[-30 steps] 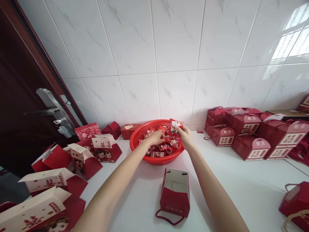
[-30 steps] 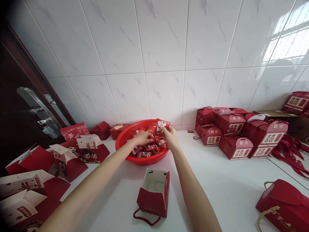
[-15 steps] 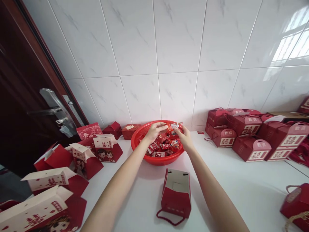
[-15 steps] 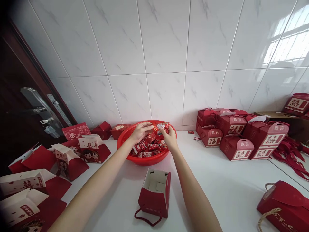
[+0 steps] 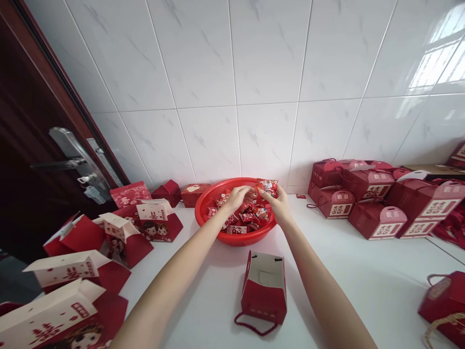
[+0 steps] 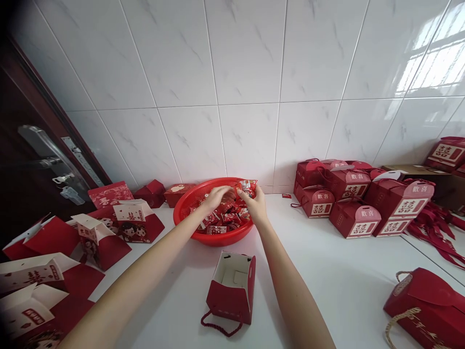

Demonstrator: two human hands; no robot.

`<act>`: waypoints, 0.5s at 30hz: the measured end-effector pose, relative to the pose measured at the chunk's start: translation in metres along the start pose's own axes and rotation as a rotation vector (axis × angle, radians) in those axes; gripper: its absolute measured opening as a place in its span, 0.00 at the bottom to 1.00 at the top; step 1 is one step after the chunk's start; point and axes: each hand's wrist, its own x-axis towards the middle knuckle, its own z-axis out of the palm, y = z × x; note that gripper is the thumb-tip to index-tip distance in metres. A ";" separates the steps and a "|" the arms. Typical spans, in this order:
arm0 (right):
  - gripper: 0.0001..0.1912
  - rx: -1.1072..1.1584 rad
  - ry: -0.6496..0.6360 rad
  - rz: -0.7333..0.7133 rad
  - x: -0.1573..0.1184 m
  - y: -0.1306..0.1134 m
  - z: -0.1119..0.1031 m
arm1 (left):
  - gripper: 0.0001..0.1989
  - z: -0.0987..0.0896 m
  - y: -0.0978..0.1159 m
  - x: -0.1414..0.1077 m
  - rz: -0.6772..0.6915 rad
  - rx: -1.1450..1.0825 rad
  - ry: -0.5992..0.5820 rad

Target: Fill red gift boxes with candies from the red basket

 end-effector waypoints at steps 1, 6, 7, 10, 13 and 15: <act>0.22 0.009 0.015 0.000 0.000 0.000 0.000 | 0.16 0.001 -0.003 0.001 -0.009 0.071 -0.034; 0.21 0.003 0.034 -0.013 0.000 0.000 0.000 | 0.10 0.009 -0.012 0.005 -0.057 0.421 -0.215; 0.21 0.005 0.031 -0.011 0.000 0.001 0.000 | 0.09 0.010 -0.012 0.006 -0.070 0.478 -0.235; 0.21 0.002 0.023 0.000 -0.001 0.001 -0.001 | 0.07 0.013 -0.009 0.008 -0.110 0.610 -0.290; 0.21 0.014 0.024 -0.005 -0.001 0.001 -0.001 | 0.07 0.011 -0.006 0.009 -0.136 0.685 -0.332; 0.21 0.053 0.046 -0.008 0.000 0.000 0.000 | 0.09 0.007 -0.006 0.009 -0.150 0.718 -0.315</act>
